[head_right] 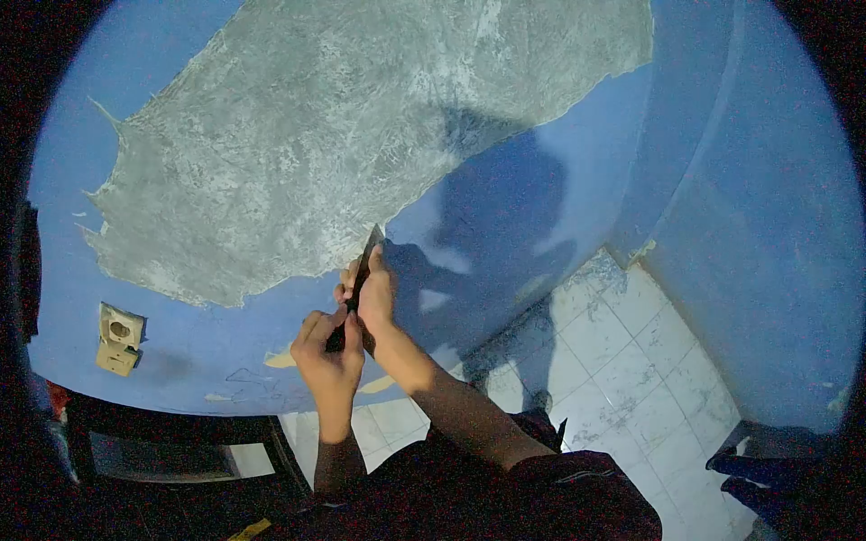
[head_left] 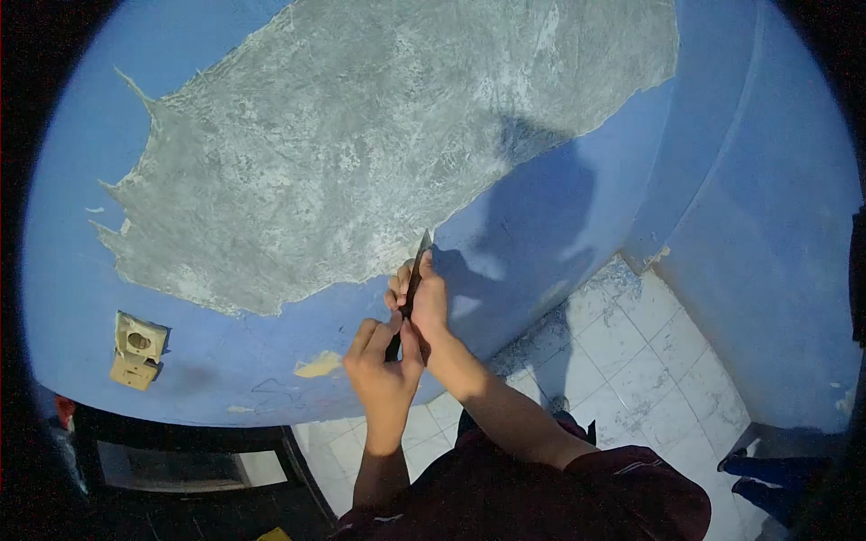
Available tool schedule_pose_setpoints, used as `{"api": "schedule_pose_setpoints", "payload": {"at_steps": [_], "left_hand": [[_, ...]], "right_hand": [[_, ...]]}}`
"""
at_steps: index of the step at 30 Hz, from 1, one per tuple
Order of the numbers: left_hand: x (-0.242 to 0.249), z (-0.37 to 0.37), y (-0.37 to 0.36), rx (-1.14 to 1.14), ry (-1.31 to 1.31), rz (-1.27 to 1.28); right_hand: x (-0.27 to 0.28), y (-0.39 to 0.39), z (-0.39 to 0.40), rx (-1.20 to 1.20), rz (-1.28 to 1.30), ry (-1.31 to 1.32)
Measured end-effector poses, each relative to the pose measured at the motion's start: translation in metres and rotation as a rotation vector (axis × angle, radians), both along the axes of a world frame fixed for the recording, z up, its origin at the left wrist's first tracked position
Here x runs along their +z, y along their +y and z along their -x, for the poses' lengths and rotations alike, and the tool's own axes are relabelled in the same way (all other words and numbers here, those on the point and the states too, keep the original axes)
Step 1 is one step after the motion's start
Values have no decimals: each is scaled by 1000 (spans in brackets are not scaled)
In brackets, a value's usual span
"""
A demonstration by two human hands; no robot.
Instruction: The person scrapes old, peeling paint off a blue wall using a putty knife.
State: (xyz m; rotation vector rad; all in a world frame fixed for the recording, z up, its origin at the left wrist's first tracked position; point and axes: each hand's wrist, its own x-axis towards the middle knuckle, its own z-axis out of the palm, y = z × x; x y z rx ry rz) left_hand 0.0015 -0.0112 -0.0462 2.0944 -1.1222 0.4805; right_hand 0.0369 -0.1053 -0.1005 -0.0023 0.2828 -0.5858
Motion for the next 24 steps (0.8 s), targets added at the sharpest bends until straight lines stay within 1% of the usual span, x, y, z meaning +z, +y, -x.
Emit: {"api": "schedule_pose_setpoints", "payload": {"at_steps": [3, 5, 10, 12, 18, 21, 24], "left_hand": [[-8, -3, 2, -3, -9, 2], [-8, -1, 3, 3, 4, -1], [-7, 7, -2, 18, 25, -6], [-5, 7, -3, -13, -34, -30], [-5, -2, 2, -41, -65, -32], [-16, -6, 7, -56, -48, 7], [-26, -4, 10, -55, -24, 23]], "right_hand": [[-4, 1, 0, 7, 26, 11], [-9, 2, -1, -6, 53, -66], [-14, -2, 0, 11, 75, -78], [-15, -3, 1, 25, 65, -80], [-6, -1, 6, 3, 54, -61], [-12, 1, 5, -20, 92, -84], [-25, 0, 8, 7, 118, -116]]}}
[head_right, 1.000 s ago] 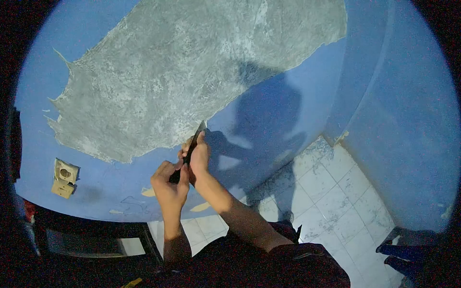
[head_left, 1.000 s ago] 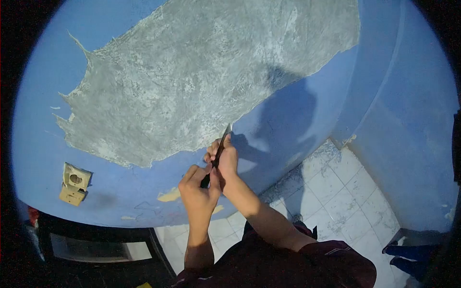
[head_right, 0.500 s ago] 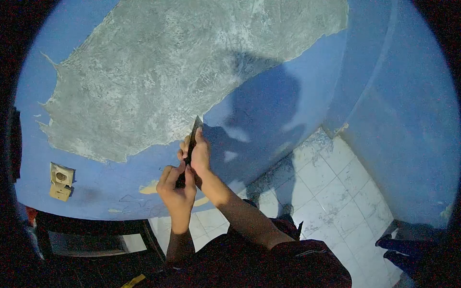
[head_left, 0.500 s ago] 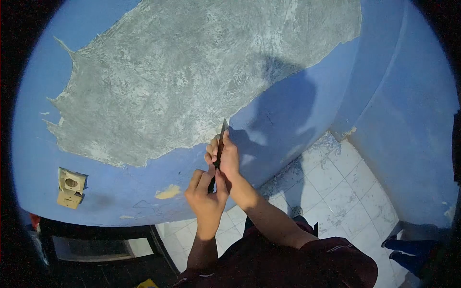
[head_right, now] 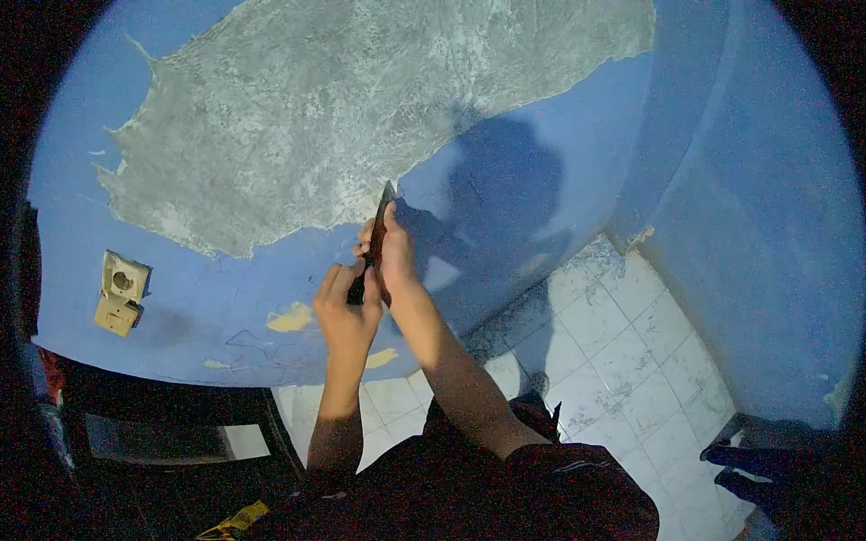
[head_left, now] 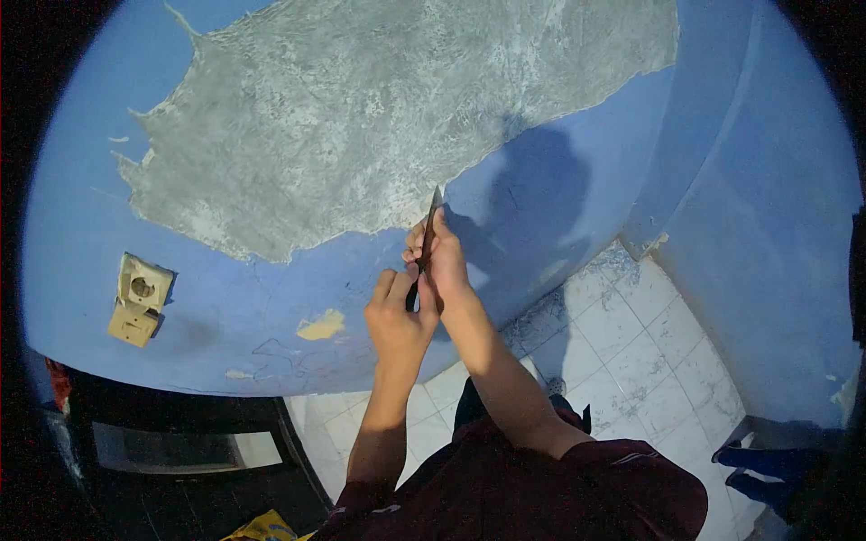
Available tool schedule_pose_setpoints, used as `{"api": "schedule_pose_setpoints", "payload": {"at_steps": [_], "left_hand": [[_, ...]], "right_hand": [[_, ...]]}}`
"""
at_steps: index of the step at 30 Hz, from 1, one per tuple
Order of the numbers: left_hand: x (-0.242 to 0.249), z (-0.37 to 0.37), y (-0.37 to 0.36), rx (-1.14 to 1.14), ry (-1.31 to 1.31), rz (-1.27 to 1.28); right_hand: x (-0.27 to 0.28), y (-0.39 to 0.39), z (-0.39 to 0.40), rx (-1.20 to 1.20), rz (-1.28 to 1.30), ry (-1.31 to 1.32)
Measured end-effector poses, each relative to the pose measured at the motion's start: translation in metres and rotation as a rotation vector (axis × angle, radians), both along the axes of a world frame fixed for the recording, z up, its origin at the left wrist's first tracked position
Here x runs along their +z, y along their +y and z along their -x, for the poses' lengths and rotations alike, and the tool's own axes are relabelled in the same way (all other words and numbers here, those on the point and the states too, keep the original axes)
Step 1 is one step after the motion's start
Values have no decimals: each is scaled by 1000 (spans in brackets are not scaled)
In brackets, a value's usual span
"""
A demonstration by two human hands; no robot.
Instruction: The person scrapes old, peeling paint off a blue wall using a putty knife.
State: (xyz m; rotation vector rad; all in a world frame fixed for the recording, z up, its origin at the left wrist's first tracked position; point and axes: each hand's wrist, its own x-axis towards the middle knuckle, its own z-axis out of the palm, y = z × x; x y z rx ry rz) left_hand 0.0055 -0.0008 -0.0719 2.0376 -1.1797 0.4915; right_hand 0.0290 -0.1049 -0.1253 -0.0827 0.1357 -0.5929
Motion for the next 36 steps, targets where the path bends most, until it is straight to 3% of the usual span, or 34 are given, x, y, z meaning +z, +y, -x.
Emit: {"api": "schedule_pose_setpoints", "payload": {"at_steps": [7, 8, 11, 15, 16, 19, 23, 25, 27, 32, 34, 35, 36], "left_hand": [[-31, 11, -5, -118, 104, -205], [-39, 19, -3, -117, 122, -226], [-80, 41, 0, -219, 252, -91], [-103, 74, 4, -258, 595, -160], [-109, 79, 2, -333, 486, -85], [-111, 99, 2, -281, 719, -152], [-132, 115, -8, -212, 899, -18], [-129, 108, -18, -301, 1233, 52], [-118, 94, -30, -332, 1349, 166], [-86, 89, -80, -354, 1602, 439], [-92, 87, -101, -427, 1549, 212], [-94, 93, -118, -469, 1580, 257], [-97, 100, -136, -511, 1611, 302]], "right_hand": [[-65, -16, 16, 45, -101, 184], [-76, -19, 27, 43, -125, 42], [-88, -40, 57, 81, -35, 193], [-83, -58, 94, -110, 43, 400], [-82, -60, 101, -105, 53, 409], [-71, -60, 123, -123, 236, 500], [-63, -59, 130, 23, 665, 533], [-63, -62, 128, 117, 822, 546], [-43, -64, 131, 101, 1257, 456], [-2, -107, 158, 325, 1337, 609], [9, -131, 171, 193, 1224, 605], [5, -149, 175, 212, 1237, 608], [-2, -168, 178, 78, 1392, 693]]}}
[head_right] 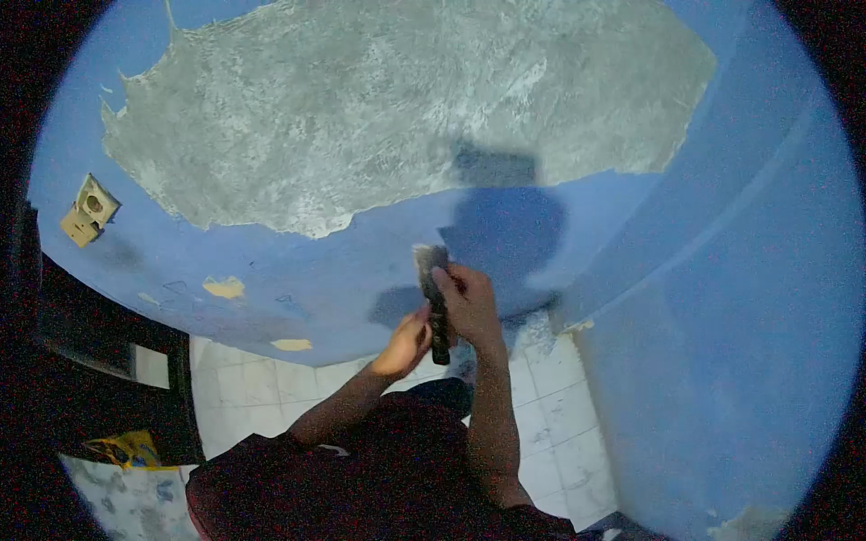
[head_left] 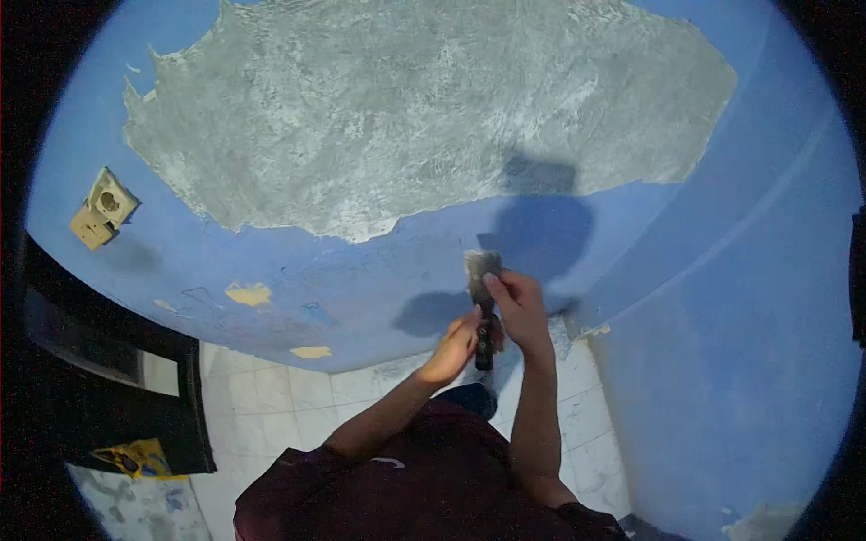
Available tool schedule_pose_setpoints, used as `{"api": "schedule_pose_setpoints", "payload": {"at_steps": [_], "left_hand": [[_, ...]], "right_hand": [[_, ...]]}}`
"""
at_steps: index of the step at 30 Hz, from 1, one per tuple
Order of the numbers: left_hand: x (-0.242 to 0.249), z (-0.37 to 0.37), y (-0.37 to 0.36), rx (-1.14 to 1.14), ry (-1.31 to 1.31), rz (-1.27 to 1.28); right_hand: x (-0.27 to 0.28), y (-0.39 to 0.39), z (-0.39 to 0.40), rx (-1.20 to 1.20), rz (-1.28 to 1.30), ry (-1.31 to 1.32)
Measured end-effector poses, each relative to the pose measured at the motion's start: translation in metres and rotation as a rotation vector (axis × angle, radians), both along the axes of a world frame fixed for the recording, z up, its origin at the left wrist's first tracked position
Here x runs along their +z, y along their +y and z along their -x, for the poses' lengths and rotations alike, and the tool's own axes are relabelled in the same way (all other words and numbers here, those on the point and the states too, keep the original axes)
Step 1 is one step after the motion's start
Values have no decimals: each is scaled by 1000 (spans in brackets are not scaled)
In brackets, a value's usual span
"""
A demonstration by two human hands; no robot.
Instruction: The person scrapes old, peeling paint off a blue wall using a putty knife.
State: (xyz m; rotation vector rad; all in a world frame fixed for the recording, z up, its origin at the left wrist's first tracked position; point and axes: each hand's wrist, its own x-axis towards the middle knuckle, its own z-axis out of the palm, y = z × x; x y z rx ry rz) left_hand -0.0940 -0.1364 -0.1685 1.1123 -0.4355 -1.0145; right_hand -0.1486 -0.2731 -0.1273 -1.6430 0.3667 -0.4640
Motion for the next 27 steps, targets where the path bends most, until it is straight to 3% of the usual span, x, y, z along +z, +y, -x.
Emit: {"api": "schedule_pose_setpoints", "payload": {"at_steps": [1, 3, 4, 6, 7, 8, 9, 10, 12, 16, 19, 21, 22, 24, 27], "left_hand": [[-3, 6, -17, -7, 42, 49], [17, 21, -53, 58, 406, 29], [32, 27, -72, 75, 419, 39], [60, 33, -102, 326, 740, -37], [51, 29, -108, 337, 750, -27], [33, 24, -113, 152, 677, 191], [21, 20, -121, -30, 591, 406], [11, 17, -134, -16, 600, 414], [5, 13, -153, -134, 522, 689], [14, 25, -181, -70, 499, 731], [24, 35, -196, 76, 566, 606], [20, 34, -209, 344, 439, 239], [19, 35, -211, 377, 442, 249], [14, 36, -206, 507, 282, -13], [-13, 61, -201, 579, 220, 28]], "right_hand": [[-6, -17, 2, -87, 198, -5], [12, -32, 18, -31, 271, 98], [18, -38, 24, 6, 328, 177], [6, -51, 36, 12, 478, 64], [0, -57, 43, 2, 620, -62], [-5, -59, 52, 20, 629, -59], [-9, -59, 62, -126, 643, -40], [-11, -62, 71, -276, 651, -19], [-14, -70, 86, -259, 597, 88], [-15, -95, 96, -284, 575, 236], [-12, -124, 95, -244, 706, 182], [-13, -143, 99, -168, 812, 91], [-20, -153, 105, -154, 884, 76], [-19, -172, 109, -105, 953, 45], [-12, -194, 110, -20, 1095, -153]]}}
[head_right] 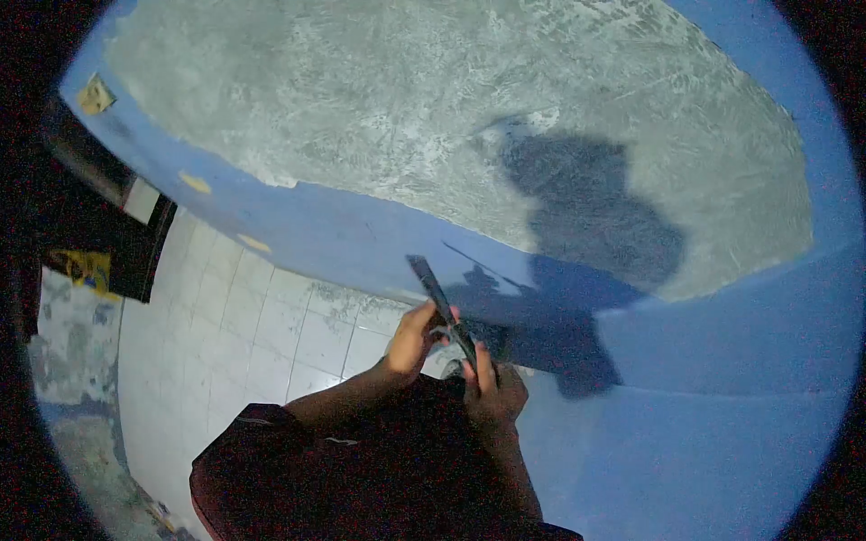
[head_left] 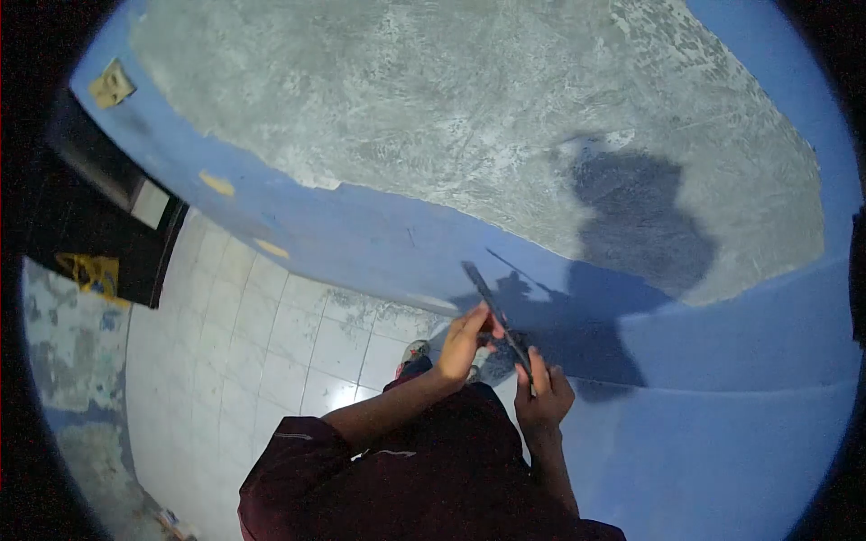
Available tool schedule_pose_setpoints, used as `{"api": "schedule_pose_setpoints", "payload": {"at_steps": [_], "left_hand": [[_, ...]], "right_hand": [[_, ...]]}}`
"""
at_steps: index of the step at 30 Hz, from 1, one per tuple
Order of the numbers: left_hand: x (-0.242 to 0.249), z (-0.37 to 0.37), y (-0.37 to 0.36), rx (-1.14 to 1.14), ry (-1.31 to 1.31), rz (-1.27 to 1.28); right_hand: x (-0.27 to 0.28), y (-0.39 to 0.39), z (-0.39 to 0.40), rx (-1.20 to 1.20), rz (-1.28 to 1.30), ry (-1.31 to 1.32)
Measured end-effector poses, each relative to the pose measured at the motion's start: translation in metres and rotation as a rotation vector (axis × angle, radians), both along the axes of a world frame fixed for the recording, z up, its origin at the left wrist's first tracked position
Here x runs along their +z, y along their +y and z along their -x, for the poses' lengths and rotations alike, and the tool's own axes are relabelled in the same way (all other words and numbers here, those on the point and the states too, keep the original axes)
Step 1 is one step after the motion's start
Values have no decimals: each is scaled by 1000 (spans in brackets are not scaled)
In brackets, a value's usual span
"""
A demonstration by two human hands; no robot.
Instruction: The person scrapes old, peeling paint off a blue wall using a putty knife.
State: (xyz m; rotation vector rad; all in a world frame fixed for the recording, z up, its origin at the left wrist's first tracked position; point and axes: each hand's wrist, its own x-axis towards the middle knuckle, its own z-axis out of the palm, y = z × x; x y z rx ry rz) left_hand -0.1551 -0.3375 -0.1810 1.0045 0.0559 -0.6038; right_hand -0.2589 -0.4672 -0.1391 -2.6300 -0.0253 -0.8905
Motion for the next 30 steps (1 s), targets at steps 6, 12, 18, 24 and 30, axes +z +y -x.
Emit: {"api": "schedule_pose_setpoints", "payload": {"at_steps": [6, 12, 18, 24, 30], "left_hand": [[32, 64, -12, -8, 72, -118], [4, 83, 0, 496, 153, -17], [-8, 96, 4, 630, 98, -78], [31, 61, -54, 220, -110, 139], [43, 35, -132, 224, 90, 404]], "right_hand": [[-9, -16, -4, 282, 85, 75], [-11, -14, -34, 790, 54, 185], [4, -31, -55, 808, -279, 312], [62, -24, -80, 533, -411, 350], [75, -43, -136, 222, -74, 136]]}}
